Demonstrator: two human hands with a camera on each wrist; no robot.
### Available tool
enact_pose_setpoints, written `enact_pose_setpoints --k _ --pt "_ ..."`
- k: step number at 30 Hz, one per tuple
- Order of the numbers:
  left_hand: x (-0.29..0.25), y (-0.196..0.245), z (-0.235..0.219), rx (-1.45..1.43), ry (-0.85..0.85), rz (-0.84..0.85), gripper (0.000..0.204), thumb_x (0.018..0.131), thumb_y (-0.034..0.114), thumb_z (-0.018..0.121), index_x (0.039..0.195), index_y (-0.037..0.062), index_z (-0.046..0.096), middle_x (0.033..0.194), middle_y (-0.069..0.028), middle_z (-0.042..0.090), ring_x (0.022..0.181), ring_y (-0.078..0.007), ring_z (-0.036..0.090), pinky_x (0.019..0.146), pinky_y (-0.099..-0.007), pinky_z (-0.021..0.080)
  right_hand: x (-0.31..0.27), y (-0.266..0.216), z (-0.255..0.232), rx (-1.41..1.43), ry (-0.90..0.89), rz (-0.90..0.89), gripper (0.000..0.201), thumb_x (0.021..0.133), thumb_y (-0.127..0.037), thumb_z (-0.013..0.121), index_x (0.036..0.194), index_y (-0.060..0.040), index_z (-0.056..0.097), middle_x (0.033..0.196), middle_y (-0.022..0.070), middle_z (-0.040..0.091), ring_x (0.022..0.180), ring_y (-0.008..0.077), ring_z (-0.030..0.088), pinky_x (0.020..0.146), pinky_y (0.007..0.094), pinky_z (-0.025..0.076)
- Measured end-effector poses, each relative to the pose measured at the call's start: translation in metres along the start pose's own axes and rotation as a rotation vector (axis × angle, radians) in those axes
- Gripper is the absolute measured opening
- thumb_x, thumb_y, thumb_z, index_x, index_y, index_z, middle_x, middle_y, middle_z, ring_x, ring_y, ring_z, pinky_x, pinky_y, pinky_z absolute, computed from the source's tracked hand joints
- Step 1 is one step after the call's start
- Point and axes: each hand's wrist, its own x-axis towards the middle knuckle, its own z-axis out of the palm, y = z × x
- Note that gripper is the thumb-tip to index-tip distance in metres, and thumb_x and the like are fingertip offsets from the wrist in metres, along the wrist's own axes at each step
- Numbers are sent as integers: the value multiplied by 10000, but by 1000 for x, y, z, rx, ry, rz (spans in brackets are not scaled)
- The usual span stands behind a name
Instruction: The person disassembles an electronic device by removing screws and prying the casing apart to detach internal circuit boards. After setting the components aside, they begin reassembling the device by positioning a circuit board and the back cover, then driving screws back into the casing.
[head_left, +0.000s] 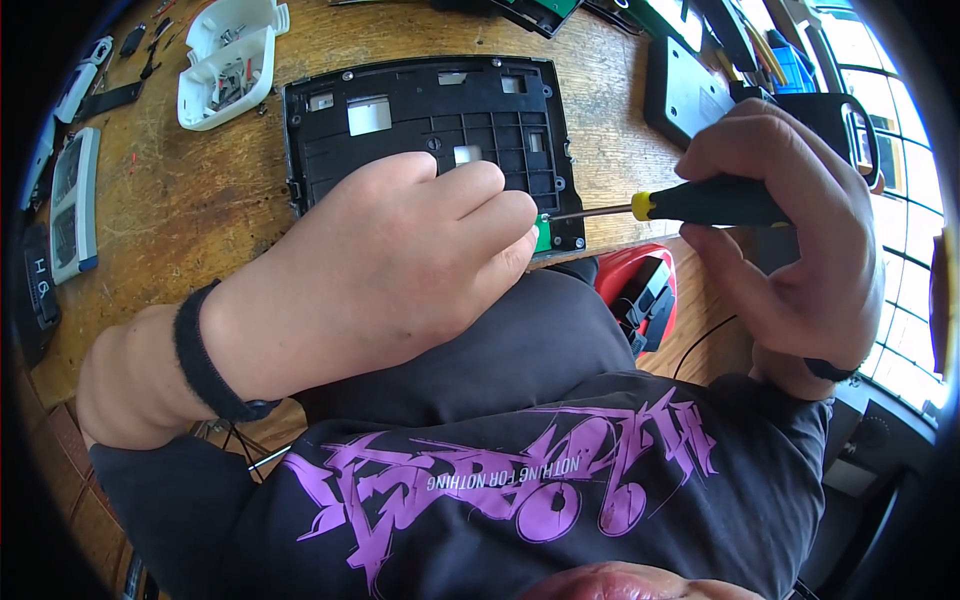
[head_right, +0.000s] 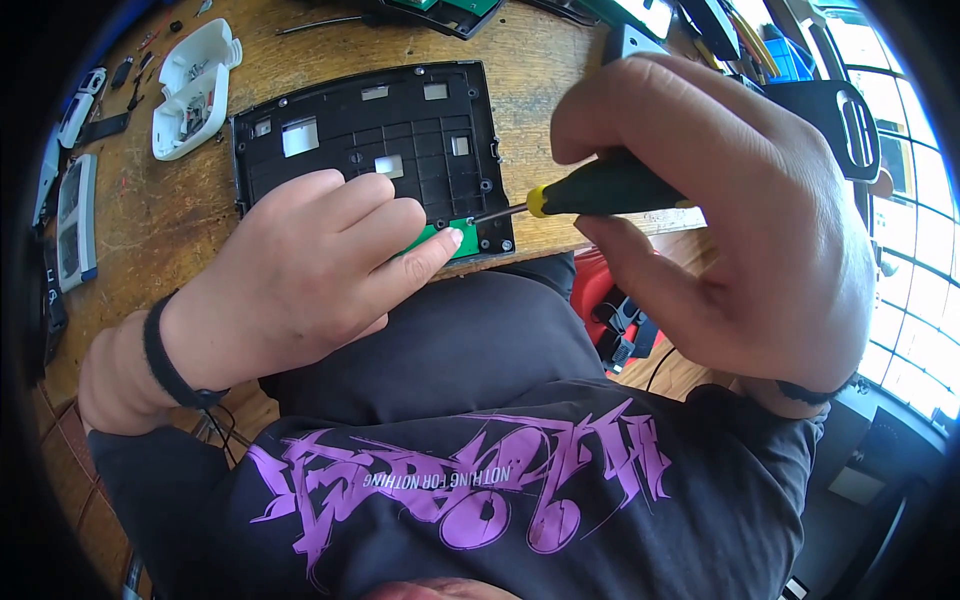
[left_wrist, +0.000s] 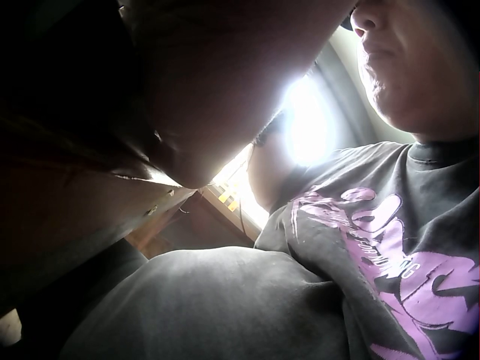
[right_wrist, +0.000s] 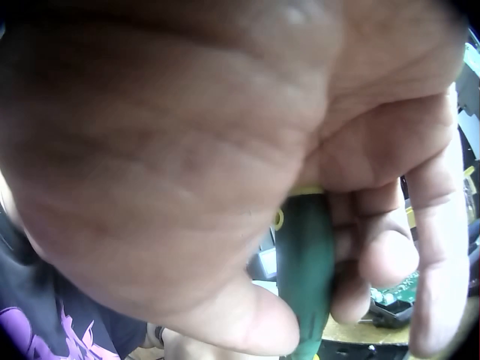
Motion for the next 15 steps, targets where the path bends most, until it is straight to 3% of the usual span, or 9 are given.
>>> enact_pose_setpoints --k 3,5,6,8,15 --pt "-2 0 4 13 25 -2 595 740 167 816 1330 83 807 1064 -39 594 1045 -264 665 797 -390 538 -8 -2 -8 -64 -84 105 418 813 -216 971 1068 22 742 971 121 718 828 276 759 741 385 581" --pt "-1 0 4 18 37 0 593 738 165 817 1325 85 809 1063 -40 594 1041 -265 666 795 -391 539 -5 -6 -21 -198 -314 128 430 797 -215 984 1063 14 736 987 137 715 827 285 758 716 407 563" --pt "-1 0 3 12 30 0 591 738 166 817 1323 87 810 1065 -41 596 1048 -267 668 796 -391 540 -4 -6 -17 -200 -314 131 430 797 -215 984 1063 14 736 987 137 715 827 285 758 716 407 563" --pt "0 0 2 7 26 1 589 737 167 818 1321 89 811 1067 -42 599 1054 -269 671 797 -391 541 1 -5 -3 -110 -88 23 417 805 -206 986 1038 20 724 965 148 698 788 294 736 676 414 530" --pt "-1 0 2 19 6 -7 604 730 183 832 1328 96 809 1080 -50 605 1124 -295 694 812 -394 544 3 -3 -12 -122 -96 -31 454 787 -206 1001 1056 16 710 932 137 658 763 270 667 693 383 504"
